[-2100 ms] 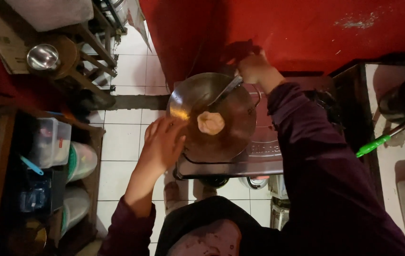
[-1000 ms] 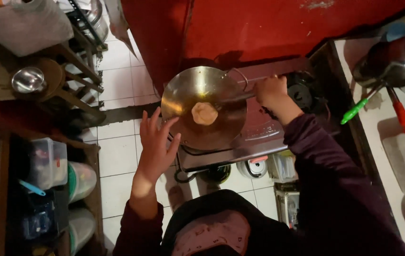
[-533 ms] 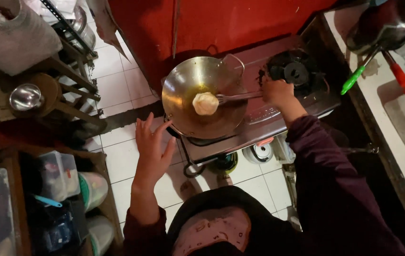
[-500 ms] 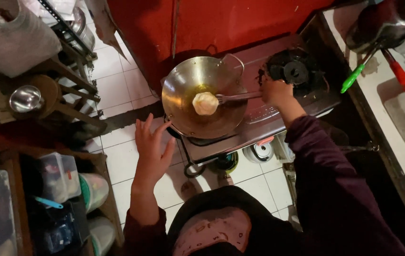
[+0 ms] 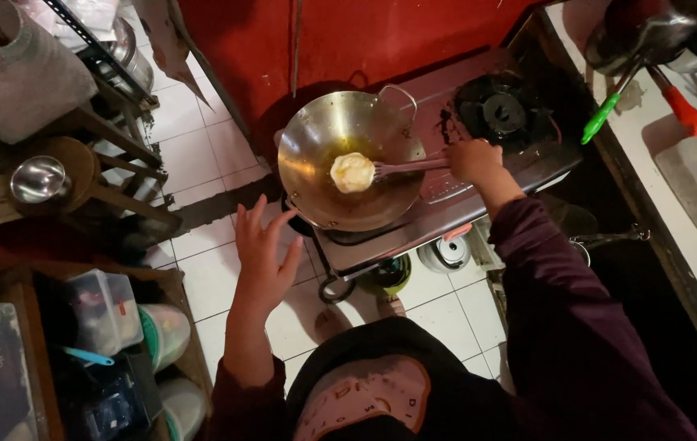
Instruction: The person fries an egg in a wok on a gas stove. They use a slotted spatula to move and flip the egg in hot oil, adjusting the flame briefly. The egg cooks until the white is set and the yolk remains visible.
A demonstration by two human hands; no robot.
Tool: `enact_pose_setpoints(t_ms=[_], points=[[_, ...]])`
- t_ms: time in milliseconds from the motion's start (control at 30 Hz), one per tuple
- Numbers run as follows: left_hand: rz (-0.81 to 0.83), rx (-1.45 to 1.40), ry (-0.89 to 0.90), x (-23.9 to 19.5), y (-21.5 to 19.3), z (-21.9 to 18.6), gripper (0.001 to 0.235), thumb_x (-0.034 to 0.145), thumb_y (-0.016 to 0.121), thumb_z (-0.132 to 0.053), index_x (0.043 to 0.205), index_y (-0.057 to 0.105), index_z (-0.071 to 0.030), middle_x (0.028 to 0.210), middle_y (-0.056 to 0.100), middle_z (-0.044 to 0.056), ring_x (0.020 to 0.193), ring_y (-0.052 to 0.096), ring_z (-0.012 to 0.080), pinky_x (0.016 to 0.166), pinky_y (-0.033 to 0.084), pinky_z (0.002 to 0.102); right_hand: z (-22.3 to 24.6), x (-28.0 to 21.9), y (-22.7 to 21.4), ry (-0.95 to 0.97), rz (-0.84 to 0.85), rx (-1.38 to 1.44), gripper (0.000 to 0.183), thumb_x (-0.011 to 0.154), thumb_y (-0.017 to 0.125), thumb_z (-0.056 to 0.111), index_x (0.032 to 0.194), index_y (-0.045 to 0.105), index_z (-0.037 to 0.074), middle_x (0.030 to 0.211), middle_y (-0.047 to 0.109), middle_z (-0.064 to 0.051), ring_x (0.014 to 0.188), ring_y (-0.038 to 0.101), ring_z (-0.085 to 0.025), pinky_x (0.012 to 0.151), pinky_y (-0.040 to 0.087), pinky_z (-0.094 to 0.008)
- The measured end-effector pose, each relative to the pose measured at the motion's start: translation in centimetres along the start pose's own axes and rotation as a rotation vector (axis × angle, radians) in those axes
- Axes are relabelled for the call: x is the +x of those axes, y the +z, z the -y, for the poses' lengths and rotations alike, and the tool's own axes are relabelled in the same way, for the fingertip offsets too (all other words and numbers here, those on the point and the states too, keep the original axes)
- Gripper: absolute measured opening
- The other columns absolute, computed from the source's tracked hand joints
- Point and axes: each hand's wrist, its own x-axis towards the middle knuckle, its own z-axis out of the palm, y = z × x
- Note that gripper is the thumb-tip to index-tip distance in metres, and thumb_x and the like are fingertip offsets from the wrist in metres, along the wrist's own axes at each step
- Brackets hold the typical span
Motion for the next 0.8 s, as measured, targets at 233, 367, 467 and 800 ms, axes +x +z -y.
enact_pose_setpoints(t_ms=[233, 367, 467, 800], points=[[-0.027, 0.019, 0.065, -0.3, 0.7, 0.2, 0.039, 0.104, 0.054, -0.033, 0.141, 0.051, -0.020, 0.156, 0.025, 0.022, 0.145, 0.004, 0.0608, 0.114, 0.014, 0.073, 0.9, -0.6, 0.3, 0.014, -0.004, 0.014, 0.043, 0.091, 0.055, 0.032, 0.126, 0.073, 0.014, 0.121, 0.073, -0.014, 0.122, 0.063, -0.037, 0.093, 0.050, -0.057], [-0.032, 0.020, 0.068, -0.4, 0.6, -0.1, 0.040, 0.104, 0.054, -0.031, 0.142, 0.051, -0.019, 0.155, 0.026, 0.024, 0.144, 0.006, 0.0624, 0.112, 0.016, 0.075, 0.7, 0.4, 1.3, 0.014, 0.006, 0.057, 0.041, 0.091, 0.053, 0.031, 0.122, 0.075, 0.014, 0.120, 0.074, -0.013, 0.121, 0.065, -0.036, 0.093, 0.050, -0.056], [-0.025, 0.040, 0.064, -0.4, 0.8, -0.2, 0.040, 0.104, 0.054, -0.031, 0.142, 0.051, -0.019, 0.156, 0.026, 0.023, 0.143, 0.006, 0.0628, 0.113, 0.015, 0.074, 1.0, 0.0, 1.1, 0.014, 0.032, 0.056, 0.043, 0.093, 0.052, 0.032, 0.124, 0.073, 0.013, 0.122, 0.073, -0.013, 0.122, 0.064, -0.036, 0.094, 0.049, -0.056], [-0.060, 0.045, 0.109, -0.6, 1.1, -0.3, 0.039, 0.104, 0.055, -0.030, 0.141, 0.051, -0.019, 0.155, 0.028, 0.020, 0.146, 0.010, 0.0584, 0.118, 0.011, 0.070, 1.2, -1.8, -0.7, 0.032, 0.085, 0.078, 0.047, 0.096, 0.046, 0.030, 0.130, 0.069, 0.006, 0.131, 0.068, -0.019, 0.126, 0.060, -0.041, 0.098, 0.044, -0.063]])
